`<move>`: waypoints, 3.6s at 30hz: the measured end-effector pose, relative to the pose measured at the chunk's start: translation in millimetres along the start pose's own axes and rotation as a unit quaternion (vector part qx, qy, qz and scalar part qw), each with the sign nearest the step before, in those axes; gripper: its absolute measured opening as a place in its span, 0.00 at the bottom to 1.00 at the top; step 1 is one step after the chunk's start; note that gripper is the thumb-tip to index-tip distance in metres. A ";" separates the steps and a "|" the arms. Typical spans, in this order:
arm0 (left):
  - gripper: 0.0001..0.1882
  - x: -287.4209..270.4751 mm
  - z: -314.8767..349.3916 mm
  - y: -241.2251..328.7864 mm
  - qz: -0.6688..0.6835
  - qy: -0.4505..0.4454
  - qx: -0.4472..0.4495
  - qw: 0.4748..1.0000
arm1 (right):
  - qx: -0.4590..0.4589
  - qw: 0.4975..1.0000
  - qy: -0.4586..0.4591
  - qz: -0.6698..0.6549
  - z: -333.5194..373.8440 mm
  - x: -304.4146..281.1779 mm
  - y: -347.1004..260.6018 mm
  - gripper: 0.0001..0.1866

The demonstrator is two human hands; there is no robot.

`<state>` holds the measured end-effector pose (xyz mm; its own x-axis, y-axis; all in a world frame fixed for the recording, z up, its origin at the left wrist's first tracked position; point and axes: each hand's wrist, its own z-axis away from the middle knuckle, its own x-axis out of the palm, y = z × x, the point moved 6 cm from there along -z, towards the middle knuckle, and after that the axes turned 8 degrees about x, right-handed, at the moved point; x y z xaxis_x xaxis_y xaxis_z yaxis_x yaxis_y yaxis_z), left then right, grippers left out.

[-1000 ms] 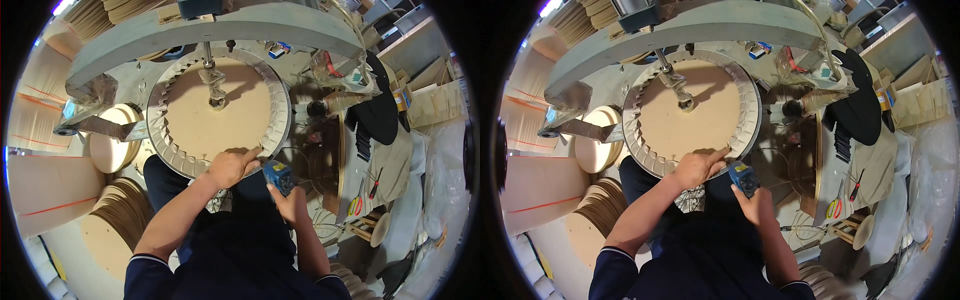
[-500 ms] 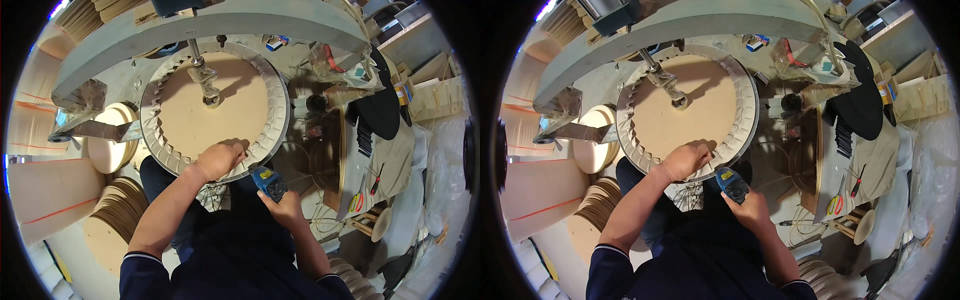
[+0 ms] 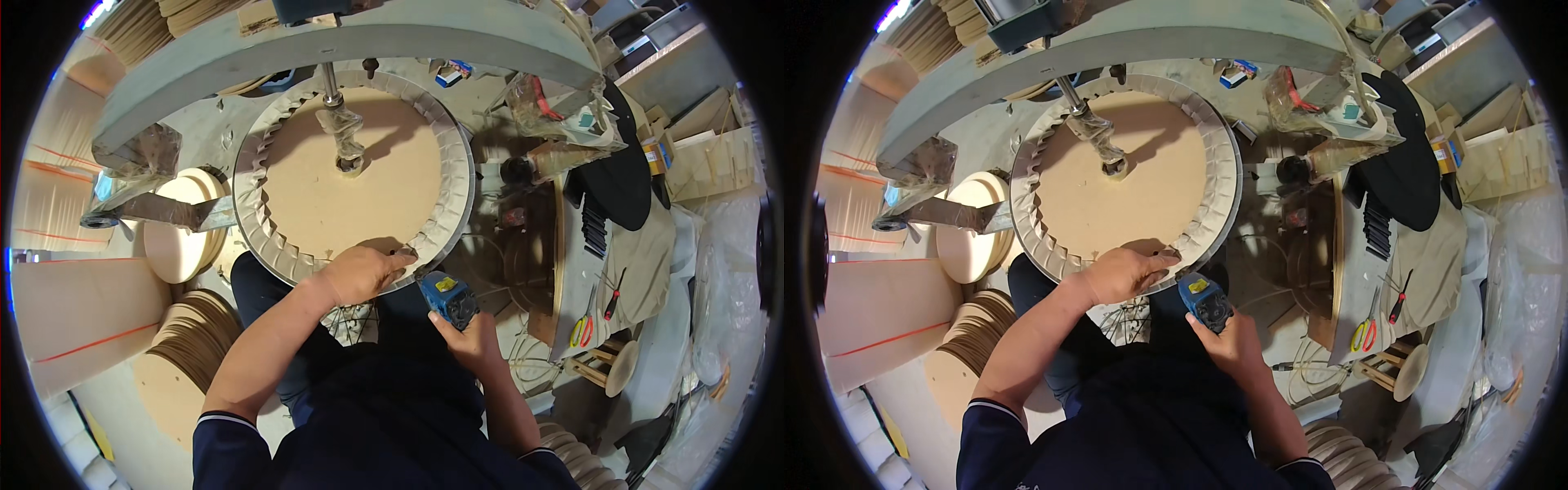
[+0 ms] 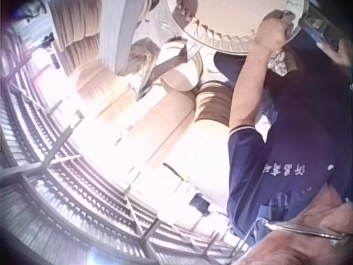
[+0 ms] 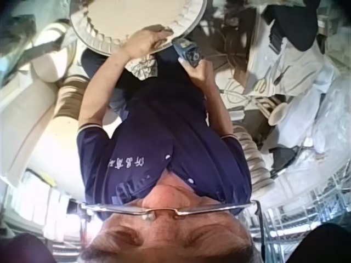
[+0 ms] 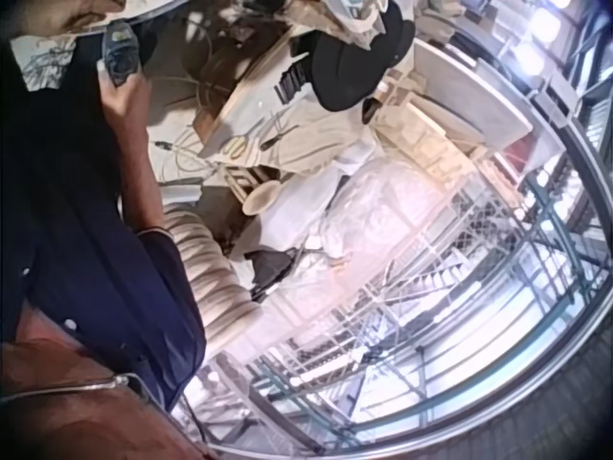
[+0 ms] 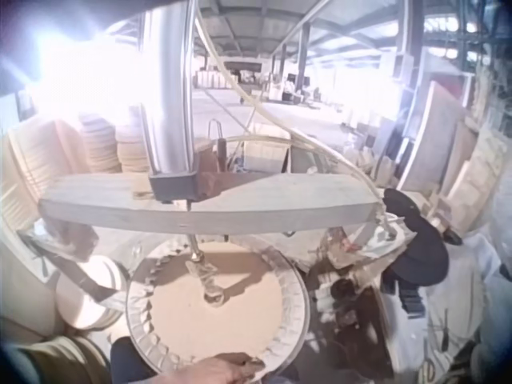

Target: Attaching fabric upholstery to a circular wooden furniture component using a pneumatic stapler and trimming excess with scissors.

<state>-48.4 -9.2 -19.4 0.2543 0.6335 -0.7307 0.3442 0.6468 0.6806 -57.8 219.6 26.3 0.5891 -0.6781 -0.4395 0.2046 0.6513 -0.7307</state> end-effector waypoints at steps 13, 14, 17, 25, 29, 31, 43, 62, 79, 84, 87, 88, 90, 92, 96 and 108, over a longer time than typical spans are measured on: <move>0.15 -4.2 -11.2 -11.3 -0.027 -0.035 -0.089 0.995 | 0.027 0.999 -0.029 0.028 4.9 5.1 -1.6 0.20; 0.15 -6.2 -11.1 -12.8 -0.027 -0.010 -0.097 0.995 | 0.028 0.999 -0.031 0.028 3.3 5.9 -2.7 0.20; 0.16 -10.4 -10.2 -14.7 -0.012 0.064 -0.082 0.994 | 0.025 0.998 -0.041 0.050 -1.4 10.2 -9.6 0.22; 0.14 -10.9 -21.1 -11.3 0.002 0.053 -0.115 0.992 | 0.005 0.995 0.010 0.104 -17.0 18.9 -21.8 0.18; 0.14 -6.8 -23.0 -11.0 0.001 0.084 -0.133 0.988 | -0.017 0.997 0.031 0.075 -22.1 14.8 -19.0 0.20; 0.15 -1.8 -21.4 -13.0 0.003 0.106 -0.174 0.979 | -0.014 0.998 0.037 0.057 -25.3 7.0 -9.5 0.21; 0.15 -17.0 -2.8 6.0 0.043 -0.061 -0.002 0.997 | 0.030 1.000 0.008 -0.004 3.1 -7.0 13.4 0.21; 0.14 -9.4 -18.3 -16.0 0.031 0.081 -0.110 0.990 | -0.003 0.995 0.008 0.095 -15.3 24.5 -24.0 0.20; 0.18 -24.0 -11.7 5.7 0.016 -0.044 0.043 0.998 | 0.075 0.996 0.027 0.047 -1.1 -10.8 23.1 0.20; 0.08 -14.1 -16.8 1.4 -0.034 -0.056 0.028 0.997 | 0.001 1.000 0.004 0.003 -2.8 -1.9 7.6 0.21; 0.10 -7.1 -15.6 -6.0 -0.044 -0.031 -0.054 0.997 | 0.029 0.999 -0.023 0.032 -5.0 4.1 1.9 0.21; 0.10 -6.6 -15.0 -6.9 -0.066 -0.008 -0.061 0.996 | 0.031 0.999 -0.027 0.033 -5.7 4.7 -1.3 0.21; 0.10 -8.2 -15.6 -4.1 -0.086 0.015 -0.069 0.994 | 0.048 0.997 -0.041 0.044 -6.6 7.7 -4.3 0.22; 0.12 -9.5 -14.1 -3.3 -0.066 0.017 -0.094 0.993 | 0.039 0.997 -0.045 0.045 -9.9 11.6 -5.3 0.22; 0.11 -13.2 -12.6 -3.0 -0.067 0.069 -0.073 0.993 | 0.013 0.997 -0.031 0.070 -15.2 20.9 -4.2 0.20; 0.11 -7.7 -11.4 -1.6 0.053 0.151 -0.125 0.979 | 0.022 0.999 0.036 0.031 -15.3 0.5 5.4 0.24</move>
<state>-61.2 -10.3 -14.3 -0.0160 0.7750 -0.6318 0.0898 0.6304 0.7710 -68.3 217.6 14.2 0.5441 -0.6576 -0.5211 0.2049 0.7064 -0.6775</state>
